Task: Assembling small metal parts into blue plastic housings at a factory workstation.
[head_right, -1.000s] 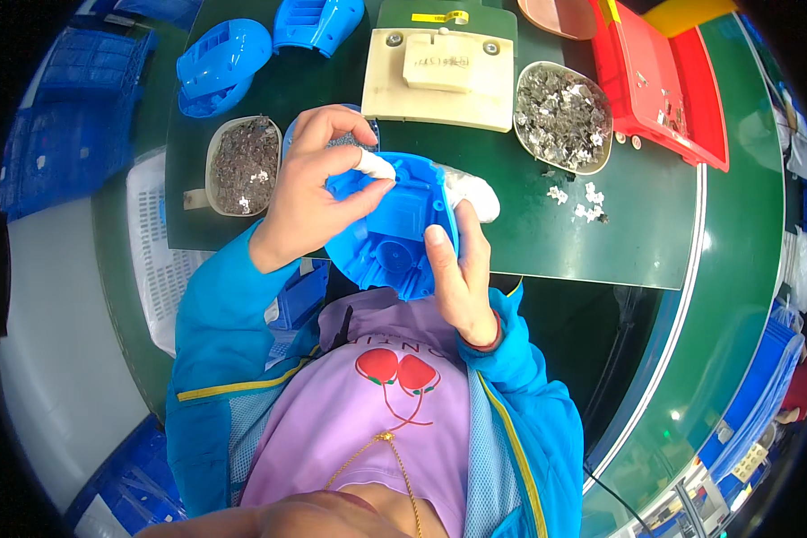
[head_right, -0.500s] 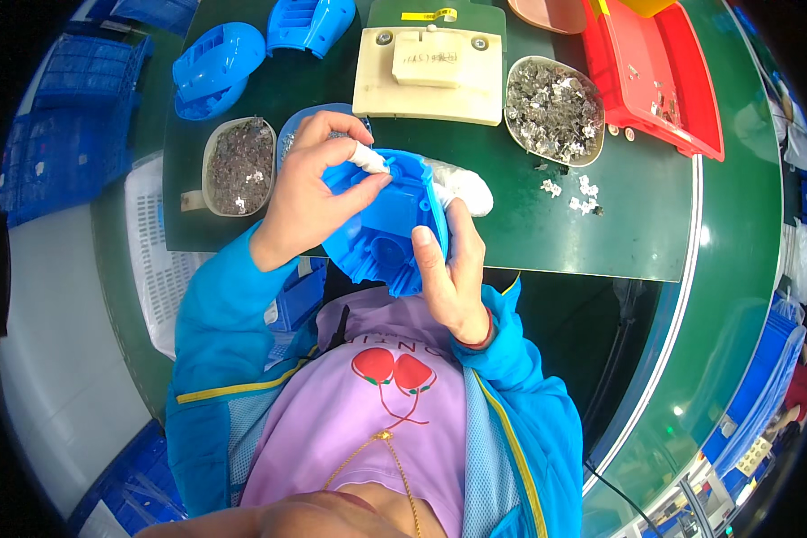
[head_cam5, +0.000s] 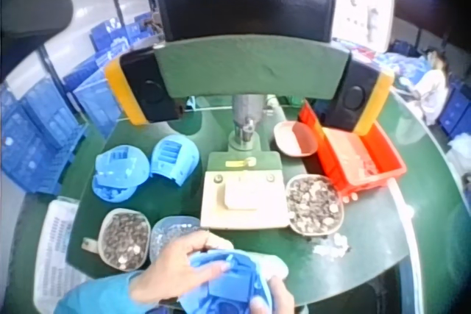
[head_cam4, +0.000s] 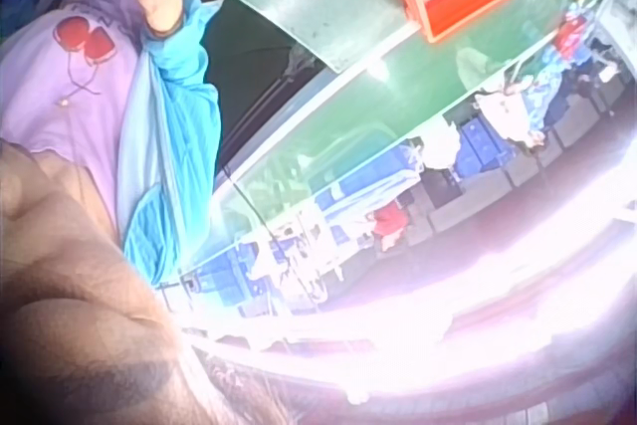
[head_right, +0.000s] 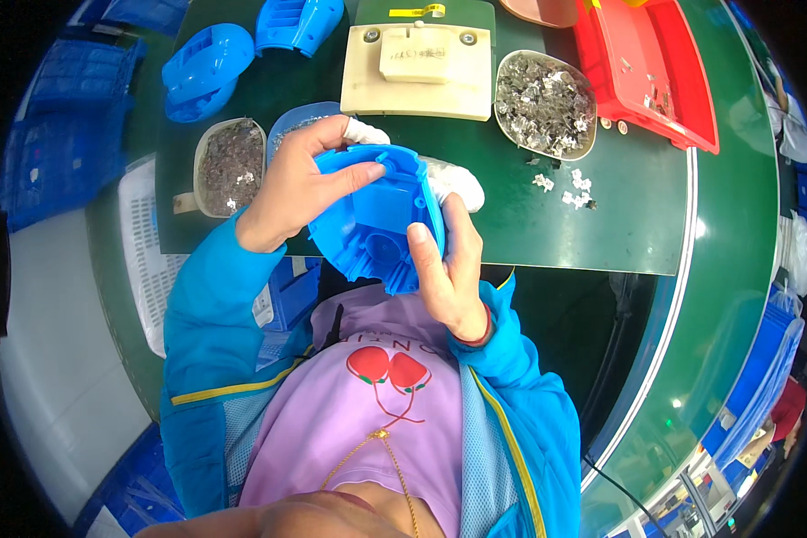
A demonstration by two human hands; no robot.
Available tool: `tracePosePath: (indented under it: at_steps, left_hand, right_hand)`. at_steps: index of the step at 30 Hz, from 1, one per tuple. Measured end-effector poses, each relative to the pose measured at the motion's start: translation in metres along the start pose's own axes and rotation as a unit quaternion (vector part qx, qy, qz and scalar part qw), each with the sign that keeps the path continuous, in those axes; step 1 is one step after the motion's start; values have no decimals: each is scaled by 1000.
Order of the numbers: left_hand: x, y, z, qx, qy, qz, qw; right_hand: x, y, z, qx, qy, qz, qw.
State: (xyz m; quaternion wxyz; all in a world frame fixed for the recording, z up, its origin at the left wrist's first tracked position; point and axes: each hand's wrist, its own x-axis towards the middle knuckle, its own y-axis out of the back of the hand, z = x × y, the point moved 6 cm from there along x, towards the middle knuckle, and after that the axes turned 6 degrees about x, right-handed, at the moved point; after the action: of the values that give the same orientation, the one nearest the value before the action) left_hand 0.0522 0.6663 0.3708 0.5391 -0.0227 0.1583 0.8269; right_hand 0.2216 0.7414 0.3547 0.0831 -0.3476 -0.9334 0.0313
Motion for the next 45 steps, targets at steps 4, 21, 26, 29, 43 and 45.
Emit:
tracePosePath:
  at_steps: [4, 21, 26, 29, 43, 45]
  left_hand:
    - [-1, 2, 10, 22, -37, -1, 999]
    - [96, 61, 13, -58, 36, 142, 987]
    - [94, 57, 14, -47, 13, 138, 989]
    - [92, 68, 21, 17, -27, 201, 979]
    - [12, 83, 131, -58, -395, 529, 749]
    - [12, 84, 131, -121, -379, 514, 760]
  right_hand:
    - [4, 3, 8, 21, -74, -23, 997]
    - [174, 39, -10, -222, 9, 61, 973]
    - [175, 40, -10, -216, -5, 39, 976]
    - [179, 47, -10, -229, -10, 18, 973]
    - [145, 46, -130, 47, 431, 255, 864]
    - [144, 49, -129, 38, 425, 255, 868]
